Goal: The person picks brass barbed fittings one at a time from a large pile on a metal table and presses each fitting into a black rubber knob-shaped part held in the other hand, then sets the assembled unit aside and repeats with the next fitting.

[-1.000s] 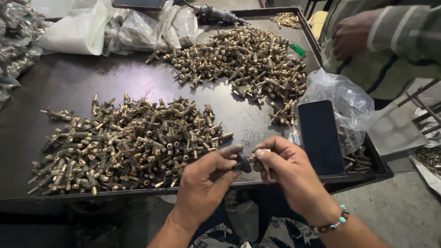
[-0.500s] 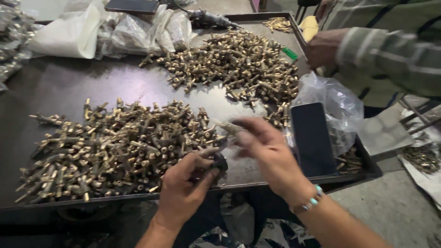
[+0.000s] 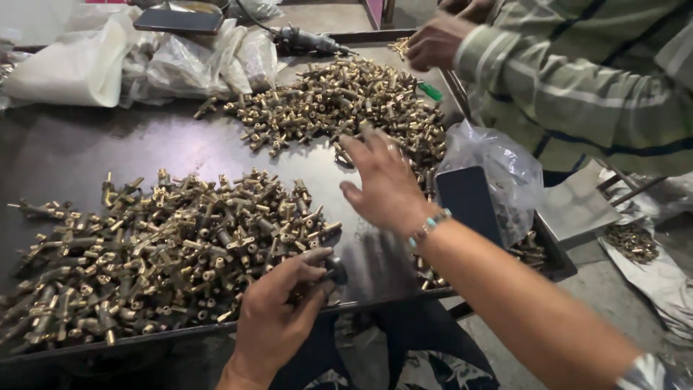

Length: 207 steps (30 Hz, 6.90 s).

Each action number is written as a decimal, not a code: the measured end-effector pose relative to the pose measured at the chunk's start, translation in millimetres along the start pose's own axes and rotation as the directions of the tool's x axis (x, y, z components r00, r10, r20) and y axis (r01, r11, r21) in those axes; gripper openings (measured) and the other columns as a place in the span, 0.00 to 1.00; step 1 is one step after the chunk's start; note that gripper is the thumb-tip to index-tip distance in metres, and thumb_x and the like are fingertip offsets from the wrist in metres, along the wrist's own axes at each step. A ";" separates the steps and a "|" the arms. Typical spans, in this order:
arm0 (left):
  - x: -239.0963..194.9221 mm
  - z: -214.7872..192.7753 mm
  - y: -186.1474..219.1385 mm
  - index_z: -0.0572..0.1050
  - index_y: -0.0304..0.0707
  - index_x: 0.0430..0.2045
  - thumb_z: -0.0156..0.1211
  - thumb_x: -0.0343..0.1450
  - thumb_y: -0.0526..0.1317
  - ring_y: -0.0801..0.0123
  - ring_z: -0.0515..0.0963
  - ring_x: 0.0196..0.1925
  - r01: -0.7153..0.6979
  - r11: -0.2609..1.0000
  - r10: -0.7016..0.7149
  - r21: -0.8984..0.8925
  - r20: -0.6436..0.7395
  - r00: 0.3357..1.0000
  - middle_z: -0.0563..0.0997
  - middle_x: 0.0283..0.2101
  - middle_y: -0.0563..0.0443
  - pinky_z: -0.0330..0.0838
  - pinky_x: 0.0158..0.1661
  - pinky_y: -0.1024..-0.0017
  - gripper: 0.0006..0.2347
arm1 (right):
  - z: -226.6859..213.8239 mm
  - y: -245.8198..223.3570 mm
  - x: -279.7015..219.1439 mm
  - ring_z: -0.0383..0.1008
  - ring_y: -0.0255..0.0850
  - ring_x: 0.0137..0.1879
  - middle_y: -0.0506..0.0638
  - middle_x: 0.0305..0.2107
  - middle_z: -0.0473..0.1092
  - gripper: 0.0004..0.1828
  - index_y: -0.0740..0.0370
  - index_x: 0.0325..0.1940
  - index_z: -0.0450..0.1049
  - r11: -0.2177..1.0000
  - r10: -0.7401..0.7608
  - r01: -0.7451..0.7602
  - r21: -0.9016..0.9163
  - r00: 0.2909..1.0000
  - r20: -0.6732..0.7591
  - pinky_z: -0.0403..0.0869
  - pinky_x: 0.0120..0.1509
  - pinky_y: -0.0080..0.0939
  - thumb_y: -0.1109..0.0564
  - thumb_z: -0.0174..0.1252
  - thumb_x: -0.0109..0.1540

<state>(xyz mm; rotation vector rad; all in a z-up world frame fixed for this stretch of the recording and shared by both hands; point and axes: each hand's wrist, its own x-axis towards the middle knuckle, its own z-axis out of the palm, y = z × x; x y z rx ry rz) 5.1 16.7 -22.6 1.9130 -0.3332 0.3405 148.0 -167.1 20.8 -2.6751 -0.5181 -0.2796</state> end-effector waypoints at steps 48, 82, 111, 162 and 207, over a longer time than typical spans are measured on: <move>0.6 2.4 -6.1 0.80 0.32 0.32 0.73 0.61 0.31 0.74 0.87 0.28 0.088 0.996 -0.089 0.032 0.049 0.995 0.89 0.42 0.53 0.79 0.30 0.76 0.10 | 17.6 18.0 -55.2 0.76 0.52 0.45 0.52 0.35 0.74 0.07 0.53 0.33 0.79 0.988 -0.073 0.045 -0.145 0.979 -0.189 0.74 0.48 0.53 0.50 0.65 0.58; 32.5 -12.6 -10.5 0.83 0.32 0.35 0.71 0.61 0.26 0.74 0.88 0.39 -0.025 0.968 0.035 -0.248 0.038 0.999 0.89 0.37 0.49 0.84 0.40 0.75 0.11 | -50.0 -11.4 -113.7 0.83 0.42 0.45 0.52 0.40 0.78 0.08 0.62 0.47 0.76 0.746 -0.210 0.339 0.573 0.937 -0.281 0.80 0.47 0.37 0.66 0.63 0.64; 2.9 -29.8 -5.5 0.74 0.30 0.34 0.62 0.69 0.27 0.71 0.86 0.40 0.176 0.967 -0.226 -0.186 -0.297 0.928 0.86 0.53 0.44 0.82 0.39 0.74 0.04 | -8.4 -11.0 -39.1 0.73 0.34 0.32 0.50 0.31 0.74 0.11 0.66 0.46 0.77 0.278 0.131 -0.196 0.940 0.978 0.165 0.76 0.36 0.35 0.55 0.58 0.66; 28.9 20.0 -6.3 0.80 0.28 0.41 0.65 0.69 0.26 0.76 0.80 0.33 0.273 0.918 -0.325 -0.287 -0.152 0.933 0.84 0.34 0.47 0.73 0.34 0.79 0.08 | 36.5 16.6 -64.0 0.63 0.27 0.24 0.40 0.21 0.68 0.15 0.58 0.37 0.70 -0.009 0.231 -0.244 0.970 0.943 0.239 0.62 0.24 0.28 0.47 0.65 0.65; 6.5 -42.2 8.0 0.80 0.35 0.40 0.70 0.68 0.33 0.69 0.86 0.40 -0.202 0.876 0.282 0.437 -0.126 0.951 0.84 0.38 0.46 0.77 0.43 0.74 0.09 | 30.0 -46.0 -48.2 0.66 0.31 0.19 0.45 0.19 0.70 0.18 0.62 0.31 0.75 0.219 0.043 -0.412 0.885 0.910 0.413 0.66 0.21 0.33 0.45 0.64 0.64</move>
